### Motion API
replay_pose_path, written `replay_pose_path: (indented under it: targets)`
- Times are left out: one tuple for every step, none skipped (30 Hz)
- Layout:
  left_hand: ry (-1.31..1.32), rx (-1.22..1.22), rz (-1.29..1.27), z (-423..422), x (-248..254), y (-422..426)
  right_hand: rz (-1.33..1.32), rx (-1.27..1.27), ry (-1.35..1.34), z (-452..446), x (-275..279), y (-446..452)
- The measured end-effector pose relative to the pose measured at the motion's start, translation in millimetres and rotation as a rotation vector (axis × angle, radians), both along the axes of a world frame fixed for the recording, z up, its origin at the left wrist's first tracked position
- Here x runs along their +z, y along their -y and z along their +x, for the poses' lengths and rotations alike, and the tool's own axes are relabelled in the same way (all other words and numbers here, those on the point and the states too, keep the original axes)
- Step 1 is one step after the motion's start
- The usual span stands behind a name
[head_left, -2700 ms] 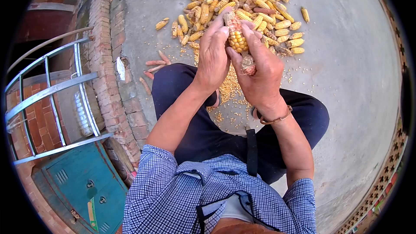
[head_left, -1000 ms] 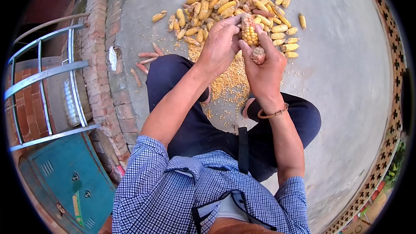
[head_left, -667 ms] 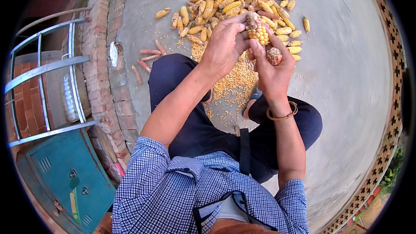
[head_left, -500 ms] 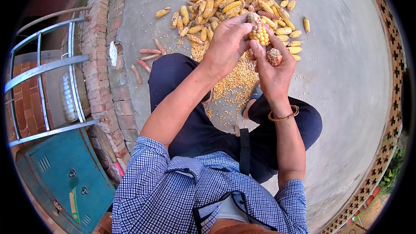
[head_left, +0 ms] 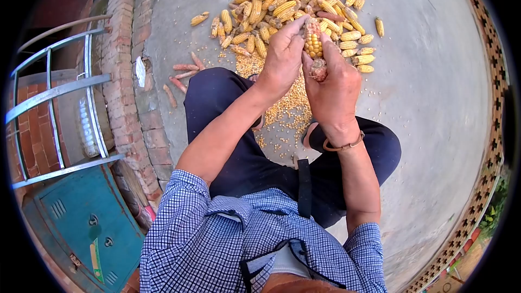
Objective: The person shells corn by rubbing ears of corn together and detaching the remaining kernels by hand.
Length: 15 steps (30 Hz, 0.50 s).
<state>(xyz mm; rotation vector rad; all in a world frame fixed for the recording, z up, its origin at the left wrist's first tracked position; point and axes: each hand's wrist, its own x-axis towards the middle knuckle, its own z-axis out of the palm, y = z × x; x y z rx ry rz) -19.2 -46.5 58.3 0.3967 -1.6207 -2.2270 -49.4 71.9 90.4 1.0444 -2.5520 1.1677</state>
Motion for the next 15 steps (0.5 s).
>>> replay_pose_path:
  targets:
    - [-0.039, 0.001, 0.011, -2.4, -2.1, 0.4, 0.015, -0.009, 0.036, -1.1, 1.9, -1.5]
    - [-0.026, -0.02, 0.067, -2.2, -3.1, 0.5, 0.029, -0.016, 0.069, -1.8, 3.3, -2.4]
    - [-0.013, -0.039, 0.124, -2.4, -0.2, 0.7, 0.026, -0.018, 0.059, -2.6, 3.9, -2.9]
    - [0.0, -0.059, 0.183, -2.7, 1.4, 1.0, 0.026, -0.02, 0.049, -3.1, 4.1, -3.8]
    - [-0.021, -0.104, -0.103, -2.8, -0.5, 5.2, 0.026, -0.023, 0.039, -3.3, 4.1, -5.2]
    - [-0.04, -0.149, -0.388, -2.7, -1.1, 12.2, 0.042, -0.016, 0.033, -3.4, 4.9, -6.6]
    - [-0.059, -0.192, -0.674, -2.5, -1.2, 15.5, 0.058, -0.007, 0.028, -3.4, 6.0, -7.8]
    - [-0.033, -0.183, -0.39, -1.6, -1.2, 12.8, 0.073, 0.001, 0.023, -3.6, 6.4, -8.6]
    - [-0.007, -0.17, -0.107, -0.4, 9.5, 6.6, 0.091, 0.016, -0.011, -4.1, 4.1, -9.0]
    - [0.019, -0.156, 0.178, 0.2, 14.9, 3.2, 0.108, 0.031, -0.045, -5.3, 0.3, -9.2]
    - [0.009, -0.152, 0.181, 0.4, 14.4, 2.9, 0.126, 0.046, -0.079, -6.0, -1.9, -9.1]
    - [-0.001, -0.148, 0.183, 0.6, 14.0, 2.9, 0.143, 0.049, -0.1, -5.4, -2.0, -8.7]
    - [-0.011, -0.144, 0.186, 0.3, 13.4, 3.2, 0.159, 0.053, -0.121, -4.2, -1.8, -8.1]
    - [-0.004, -0.142, 0.15, 0.5, 11.2, 4.3, 0.173, 0.054, -0.131, -3.2, -1.2, -7.5]
    - [0.002, -0.141, 0.115, 0.9, 6.7, 6.1, 0.187, 0.056, -0.141, -2.1, -0.6, -6.8]
